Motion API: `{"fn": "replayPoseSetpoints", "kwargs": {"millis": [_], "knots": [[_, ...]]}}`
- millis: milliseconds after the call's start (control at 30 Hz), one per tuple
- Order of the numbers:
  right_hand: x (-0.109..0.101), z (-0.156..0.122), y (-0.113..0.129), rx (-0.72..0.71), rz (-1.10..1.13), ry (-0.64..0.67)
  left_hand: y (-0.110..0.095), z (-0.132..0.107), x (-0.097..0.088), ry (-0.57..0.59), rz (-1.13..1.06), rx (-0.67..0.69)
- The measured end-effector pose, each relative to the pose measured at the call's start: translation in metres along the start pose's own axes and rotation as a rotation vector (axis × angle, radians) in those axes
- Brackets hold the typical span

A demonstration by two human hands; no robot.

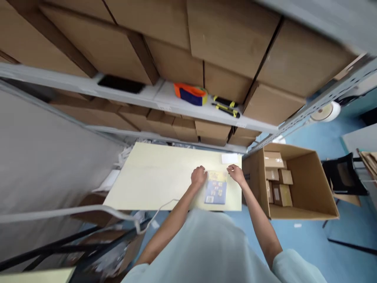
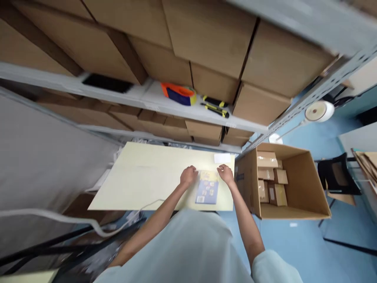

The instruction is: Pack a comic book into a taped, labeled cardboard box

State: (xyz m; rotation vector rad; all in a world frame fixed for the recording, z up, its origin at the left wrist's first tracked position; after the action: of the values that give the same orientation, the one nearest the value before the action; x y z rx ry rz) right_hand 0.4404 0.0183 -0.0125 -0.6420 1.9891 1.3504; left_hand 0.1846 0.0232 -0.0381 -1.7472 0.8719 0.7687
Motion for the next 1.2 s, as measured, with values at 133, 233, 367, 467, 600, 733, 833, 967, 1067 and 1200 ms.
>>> {"fn": "replayPoseSetpoints", "kwargs": {"millis": [133,233,367,467,600,733,833,967,1067,1200], "knots": [[-0.050,0.047,0.078,-0.172,-0.024,-0.122,-0.072,0.040,-0.068,-0.178,-0.085,0.170],[-0.089,0.074,0.138,-0.293,-0.035,-0.225,-0.122,0.057,-0.122,-0.301,-0.145,0.277],[-0.137,0.097,0.215,-0.507,-0.127,-0.428,-0.175,0.062,-0.182,-0.428,-0.220,0.387],[-0.153,0.111,0.255,-0.590,-0.242,-0.477,-0.204,0.057,-0.206,-0.473,-0.266,0.436],[-0.154,0.125,0.274,-0.558,-0.309,-0.445,-0.221,0.048,-0.214,-0.475,-0.317,0.455],[-0.150,0.127,0.271,-0.544,-0.337,-0.434,-0.208,0.043,-0.208,-0.441,-0.378,0.417],[-0.149,0.125,0.263,-0.543,-0.332,-0.437,-0.181,0.044,-0.197,-0.408,-0.442,0.334],[-0.137,0.112,0.239,-0.546,-0.264,-0.450,-0.149,0.049,-0.170,-0.348,-0.571,0.210],[-0.107,0.083,0.204,-0.580,-0.099,-0.472,-0.133,0.050,-0.137,-0.282,-0.702,0.161],[-0.035,0.027,0.136,-0.556,-0.016,-0.338,-0.099,0.042,-0.070,-0.186,-0.828,0.069]]}}
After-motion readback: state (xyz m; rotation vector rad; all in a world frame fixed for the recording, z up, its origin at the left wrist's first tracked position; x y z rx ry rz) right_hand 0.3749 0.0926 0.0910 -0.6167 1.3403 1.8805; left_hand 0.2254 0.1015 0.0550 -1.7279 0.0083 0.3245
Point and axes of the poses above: each hand's wrist, its own z-axis towards the middle knuckle, its own x-axis out of the palm, y = z × x, the point moved 7 cm from there along z, towards the middle knuckle, and after that the axes turned 8 degrees about -y, right-handed, at the moved point
